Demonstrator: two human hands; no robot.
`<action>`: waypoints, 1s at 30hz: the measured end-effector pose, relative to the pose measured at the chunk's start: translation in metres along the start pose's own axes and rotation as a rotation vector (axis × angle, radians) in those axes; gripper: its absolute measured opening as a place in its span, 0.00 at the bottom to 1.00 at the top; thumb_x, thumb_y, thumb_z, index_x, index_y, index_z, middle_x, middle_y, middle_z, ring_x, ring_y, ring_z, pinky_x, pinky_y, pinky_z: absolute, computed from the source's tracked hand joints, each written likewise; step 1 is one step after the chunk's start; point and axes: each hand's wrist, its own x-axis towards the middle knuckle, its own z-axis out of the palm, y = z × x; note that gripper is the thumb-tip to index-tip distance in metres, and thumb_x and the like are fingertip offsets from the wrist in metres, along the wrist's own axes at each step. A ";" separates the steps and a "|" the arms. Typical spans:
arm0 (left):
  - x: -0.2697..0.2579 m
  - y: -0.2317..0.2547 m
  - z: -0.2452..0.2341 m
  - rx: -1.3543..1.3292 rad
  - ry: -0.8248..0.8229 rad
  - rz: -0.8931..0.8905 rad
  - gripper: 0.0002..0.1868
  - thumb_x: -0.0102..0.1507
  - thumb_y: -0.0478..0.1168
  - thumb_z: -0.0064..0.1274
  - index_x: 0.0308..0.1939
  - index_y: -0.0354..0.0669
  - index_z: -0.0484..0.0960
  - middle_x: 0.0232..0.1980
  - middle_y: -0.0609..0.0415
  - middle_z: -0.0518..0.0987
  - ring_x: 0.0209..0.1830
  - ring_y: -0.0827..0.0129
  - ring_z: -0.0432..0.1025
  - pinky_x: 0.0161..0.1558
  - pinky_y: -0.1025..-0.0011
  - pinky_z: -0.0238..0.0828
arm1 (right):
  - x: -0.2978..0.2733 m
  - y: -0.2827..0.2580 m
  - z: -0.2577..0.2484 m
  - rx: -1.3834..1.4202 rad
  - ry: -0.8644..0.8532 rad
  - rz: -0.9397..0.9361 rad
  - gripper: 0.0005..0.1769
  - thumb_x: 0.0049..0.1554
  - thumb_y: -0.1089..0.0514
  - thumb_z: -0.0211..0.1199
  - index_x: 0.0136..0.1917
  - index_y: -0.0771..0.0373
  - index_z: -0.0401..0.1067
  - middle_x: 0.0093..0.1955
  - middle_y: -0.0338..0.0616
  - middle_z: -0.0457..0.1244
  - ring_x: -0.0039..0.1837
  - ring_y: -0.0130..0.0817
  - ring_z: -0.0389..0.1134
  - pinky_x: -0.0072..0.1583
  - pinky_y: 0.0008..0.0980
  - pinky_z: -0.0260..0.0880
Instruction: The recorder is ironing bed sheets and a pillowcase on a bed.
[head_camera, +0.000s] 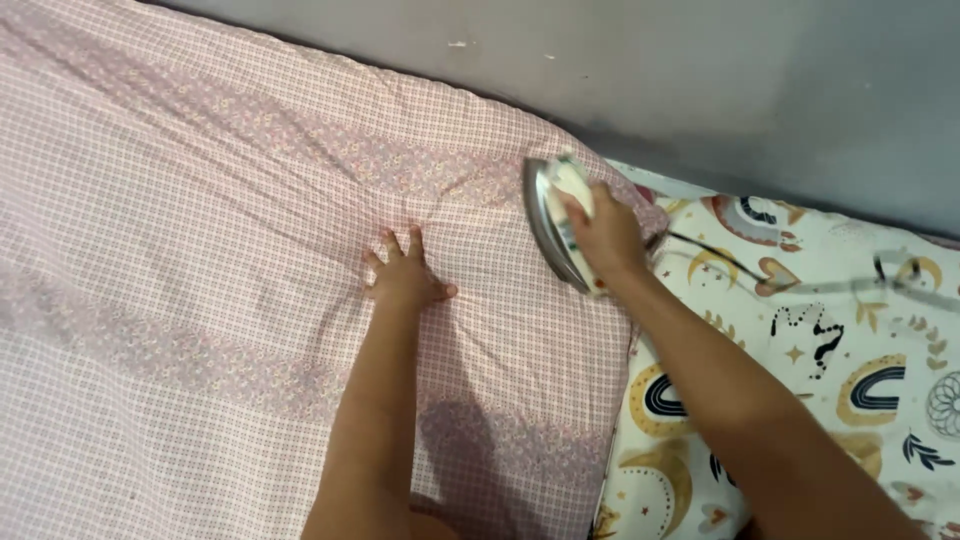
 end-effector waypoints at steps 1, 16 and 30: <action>0.000 0.001 0.001 0.013 -0.008 -0.005 0.69 0.52 0.63 0.69 0.82 0.72 0.31 0.86 0.53 0.25 0.83 0.36 0.24 0.70 0.26 0.46 | 0.009 -0.011 0.006 0.013 -0.016 -0.003 0.26 0.65 0.43 0.52 0.65 0.66 0.65 0.32 0.50 0.66 0.28 0.40 0.68 0.32 0.45 0.71; -0.002 0.008 -0.006 0.083 -0.065 -0.033 0.69 0.54 0.65 0.67 0.82 0.71 0.26 0.85 0.52 0.22 0.83 0.35 0.23 0.71 0.28 0.47 | -0.027 -0.022 -0.018 0.049 -0.198 0.058 0.22 0.67 0.46 0.49 0.64 0.64 0.63 0.34 0.48 0.68 0.28 0.38 0.69 0.32 0.40 0.73; 0.004 0.015 0.009 0.065 -0.023 -0.099 0.70 0.55 0.60 0.69 0.82 0.70 0.26 0.85 0.51 0.20 0.83 0.35 0.20 0.70 0.24 0.40 | 0.004 -0.030 0.021 0.062 -0.006 -0.034 0.23 0.66 0.46 0.50 0.64 0.66 0.65 0.33 0.47 0.67 0.30 0.39 0.71 0.29 0.39 0.72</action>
